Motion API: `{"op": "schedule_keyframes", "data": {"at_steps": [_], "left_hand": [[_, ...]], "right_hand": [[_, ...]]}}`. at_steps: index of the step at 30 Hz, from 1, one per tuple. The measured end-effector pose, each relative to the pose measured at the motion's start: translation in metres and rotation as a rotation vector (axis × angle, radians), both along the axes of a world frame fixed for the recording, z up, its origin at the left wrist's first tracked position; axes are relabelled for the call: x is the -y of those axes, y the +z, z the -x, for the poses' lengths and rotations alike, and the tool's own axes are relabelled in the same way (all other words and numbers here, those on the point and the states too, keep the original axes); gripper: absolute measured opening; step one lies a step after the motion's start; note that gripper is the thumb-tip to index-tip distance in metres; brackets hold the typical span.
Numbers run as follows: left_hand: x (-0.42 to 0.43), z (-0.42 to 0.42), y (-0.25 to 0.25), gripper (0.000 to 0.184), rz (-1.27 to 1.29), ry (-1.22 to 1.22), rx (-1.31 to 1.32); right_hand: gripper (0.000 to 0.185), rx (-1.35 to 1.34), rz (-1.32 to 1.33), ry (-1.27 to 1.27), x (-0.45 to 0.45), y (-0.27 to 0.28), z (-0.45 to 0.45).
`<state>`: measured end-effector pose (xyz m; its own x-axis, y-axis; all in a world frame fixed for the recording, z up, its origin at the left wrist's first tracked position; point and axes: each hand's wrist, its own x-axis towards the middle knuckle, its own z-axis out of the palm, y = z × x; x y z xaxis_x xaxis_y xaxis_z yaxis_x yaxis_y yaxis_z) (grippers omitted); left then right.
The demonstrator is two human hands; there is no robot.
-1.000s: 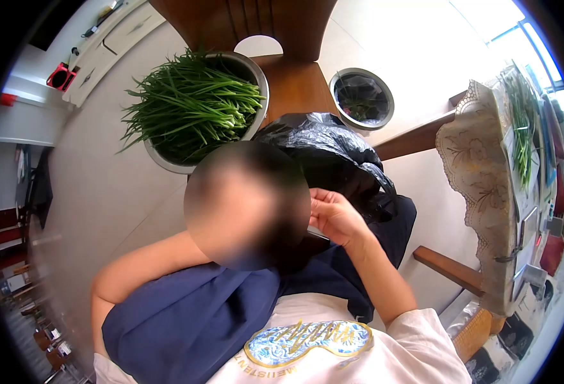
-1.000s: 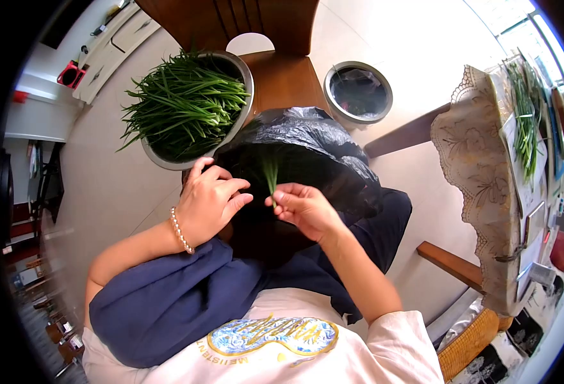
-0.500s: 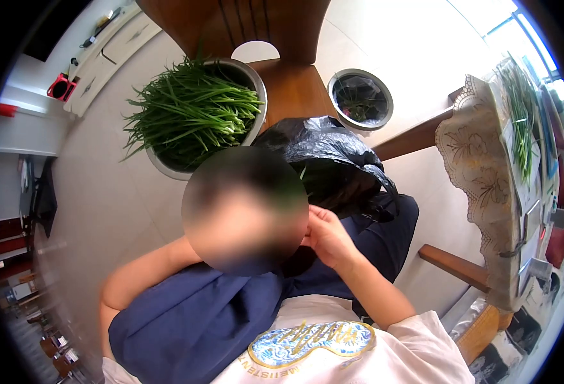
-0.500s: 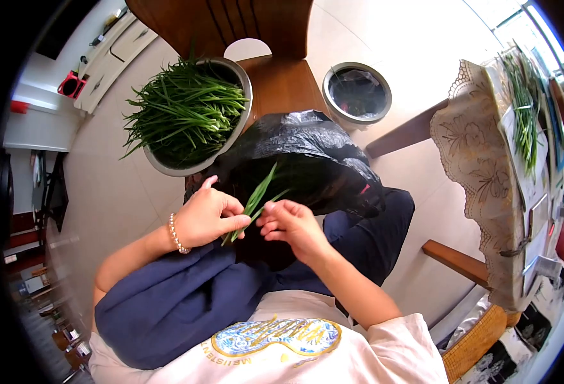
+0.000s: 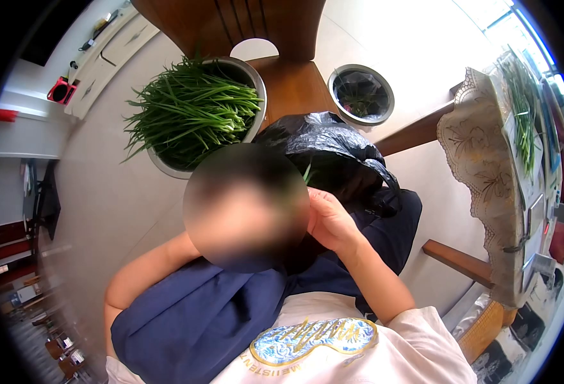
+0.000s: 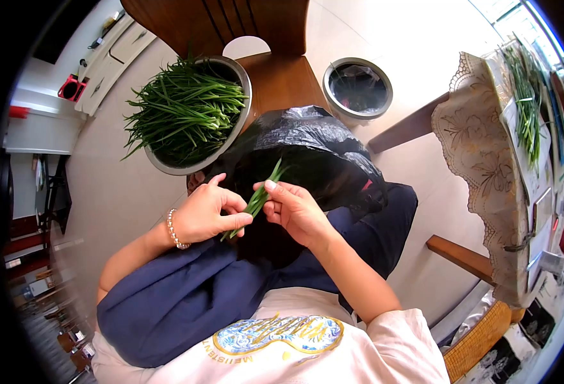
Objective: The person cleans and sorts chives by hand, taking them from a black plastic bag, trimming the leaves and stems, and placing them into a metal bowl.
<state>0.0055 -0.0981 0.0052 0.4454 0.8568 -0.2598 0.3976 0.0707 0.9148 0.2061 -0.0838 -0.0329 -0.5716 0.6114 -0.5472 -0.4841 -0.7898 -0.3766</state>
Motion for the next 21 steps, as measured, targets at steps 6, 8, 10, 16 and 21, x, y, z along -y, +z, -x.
{"op": "schedule_keyframes", "data": {"at_steps": [6, 8, 10, 16, 21], "left_hand": [[-0.012, 0.006, 0.035, 0.013, -0.078, -0.235, -0.361], [-0.014, 0.020, 0.052, 0.013, -0.156, -0.240, -0.455], [-0.016, 0.033, 0.077, 0.011, -0.228, -0.134, -0.456], [-0.023, 0.061, 0.127, 0.010, -0.178, -0.012, -0.418], [-0.030, 0.091, 0.138, 0.014, -0.089, 0.191, -0.257]], "right_hand": [[0.017, -0.066, 0.019, -0.075, -0.025, -0.031, -0.019], [0.019, -0.008, 0.150, -0.219, -0.030, -0.047, -0.030], [0.021, 0.085, 0.110, -0.252, -0.033, -0.056, -0.039], [0.022, 0.298, -0.020, -0.220, -0.036, -0.043, -0.046], [0.028, 0.335, -0.289, -0.155, -0.032, -0.067, -0.053]]}}
